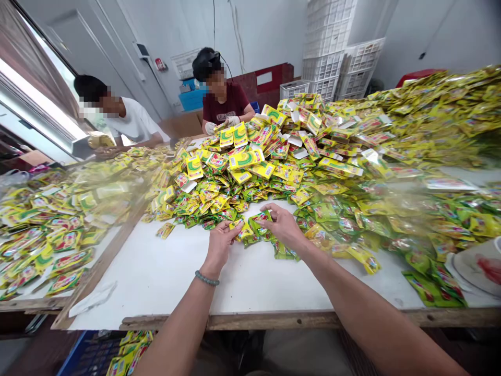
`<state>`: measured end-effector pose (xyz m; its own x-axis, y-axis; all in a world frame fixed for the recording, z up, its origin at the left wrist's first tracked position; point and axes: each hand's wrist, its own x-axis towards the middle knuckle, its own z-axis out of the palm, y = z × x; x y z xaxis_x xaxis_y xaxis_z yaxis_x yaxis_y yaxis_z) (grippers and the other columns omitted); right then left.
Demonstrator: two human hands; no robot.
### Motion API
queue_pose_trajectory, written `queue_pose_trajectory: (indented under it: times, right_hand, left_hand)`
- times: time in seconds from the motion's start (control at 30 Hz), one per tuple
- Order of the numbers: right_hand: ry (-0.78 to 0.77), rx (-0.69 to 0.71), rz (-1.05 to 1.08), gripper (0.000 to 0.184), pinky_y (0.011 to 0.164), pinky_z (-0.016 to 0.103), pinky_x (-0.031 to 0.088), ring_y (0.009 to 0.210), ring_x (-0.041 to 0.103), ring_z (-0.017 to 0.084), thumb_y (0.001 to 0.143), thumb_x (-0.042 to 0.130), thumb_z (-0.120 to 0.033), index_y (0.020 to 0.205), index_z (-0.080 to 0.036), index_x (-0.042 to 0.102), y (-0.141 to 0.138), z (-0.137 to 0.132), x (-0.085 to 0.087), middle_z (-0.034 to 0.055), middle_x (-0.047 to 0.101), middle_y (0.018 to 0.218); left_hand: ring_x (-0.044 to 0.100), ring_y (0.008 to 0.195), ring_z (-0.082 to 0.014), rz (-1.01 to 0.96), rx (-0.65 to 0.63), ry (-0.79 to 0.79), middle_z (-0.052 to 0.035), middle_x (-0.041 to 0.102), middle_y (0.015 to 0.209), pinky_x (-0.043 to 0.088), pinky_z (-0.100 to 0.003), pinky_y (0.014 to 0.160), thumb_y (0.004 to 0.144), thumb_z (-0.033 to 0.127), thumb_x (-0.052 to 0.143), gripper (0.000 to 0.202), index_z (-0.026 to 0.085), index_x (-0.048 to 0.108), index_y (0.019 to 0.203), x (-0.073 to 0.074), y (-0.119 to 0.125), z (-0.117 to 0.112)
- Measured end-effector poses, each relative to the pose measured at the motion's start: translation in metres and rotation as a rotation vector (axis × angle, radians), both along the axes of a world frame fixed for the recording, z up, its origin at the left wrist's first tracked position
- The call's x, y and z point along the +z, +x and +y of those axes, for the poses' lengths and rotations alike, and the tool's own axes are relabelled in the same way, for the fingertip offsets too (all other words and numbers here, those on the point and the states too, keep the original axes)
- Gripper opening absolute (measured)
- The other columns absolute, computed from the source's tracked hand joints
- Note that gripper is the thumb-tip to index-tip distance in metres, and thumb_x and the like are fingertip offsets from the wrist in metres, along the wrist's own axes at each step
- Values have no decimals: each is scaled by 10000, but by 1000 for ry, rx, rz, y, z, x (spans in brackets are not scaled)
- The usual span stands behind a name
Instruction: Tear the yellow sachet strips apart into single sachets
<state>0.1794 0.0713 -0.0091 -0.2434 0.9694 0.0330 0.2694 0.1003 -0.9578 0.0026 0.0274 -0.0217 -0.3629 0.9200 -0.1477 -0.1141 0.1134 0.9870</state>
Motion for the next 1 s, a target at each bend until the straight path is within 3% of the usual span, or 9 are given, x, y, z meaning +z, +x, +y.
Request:
queue_pose_trajectory:
  times: [0.1, 0.23, 0.43, 0.57, 0.67, 0.83, 1.0]
  right_hand:
    - [-47, 49, 96, 395, 499, 236, 216, 501, 266, 96, 670, 679, -475, 957, -213, 609, -4, 1, -2, -105, 272, 530]
    - [-90, 71, 196, 360, 486, 229, 227, 491, 309, 88, 663, 669, -476, 869, -201, 562, -11, 2, -9, -91, 389, 541]
    - [-98, 13, 105, 320, 474, 226, 238, 483, 342, 89, 634, 694, -450, 761, -207, 528, -9, 3, -11, -83, 435, 517]
    - [-173, 72, 299, 413, 487, 232, 304, 487, 401, 93, 587, 743, -508, 752, -213, 506, -11, 1, -9, -69, 497, 560]
    - [-143, 92, 225, 405, 488, 233, 313, 503, 412, 102, 588, 741, -519, 726, -212, 517, -17, -3, -11, -60, 500, 552]
    - [-16, -59, -35, 330, 515, 237, 284, 546, 396, 115, 659, 667, -496, 676, -212, 499, -24, -9, -13, -52, 472, 554]
    - [-17, -171, -18, 281, 523, 243, 281, 552, 387, 123, 703, 590, -452, 656, -221, 436, -26, -11, -15, -53, 437, 555]
  left_hand:
    - [408, 342, -59, -8, -39, -11, 112, 433, 403, 218, -190, 367, 493, 424, 870, 429, 160, 583, 672, 0, 1, 2]
    - [498, 423, -78, -50, -121, 14, 57, 593, 519, 363, -205, 447, 494, 324, 874, 379, 155, 605, 702, 2, 3, 1]
    - [624, 612, -117, -273, -285, -30, 4, 692, 701, 462, -225, 626, 533, 181, 818, 411, 154, 660, 911, 8, -1, -5]
    - [605, 578, -112, -242, -276, -81, 6, 673, 652, 454, -215, 587, 493, 122, 819, 328, 148, 657, 778, 7, -2, -5]
    - [589, 569, -112, -322, -297, -104, -17, 667, 649, 466, -222, 573, 523, 185, 824, 235, 133, 669, 692, 4, -1, -2]
    - [614, 630, -116, -427, -200, -59, -34, 699, 717, 495, -221, 624, 577, 317, 852, 301, 126, 704, 757, 6, 0, -3]
    - [631, 648, -115, -345, -151, 28, -16, 713, 718, 488, -223, 667, 467, 246, 910, 413, 130, 694, 799, 10, 9, -5]
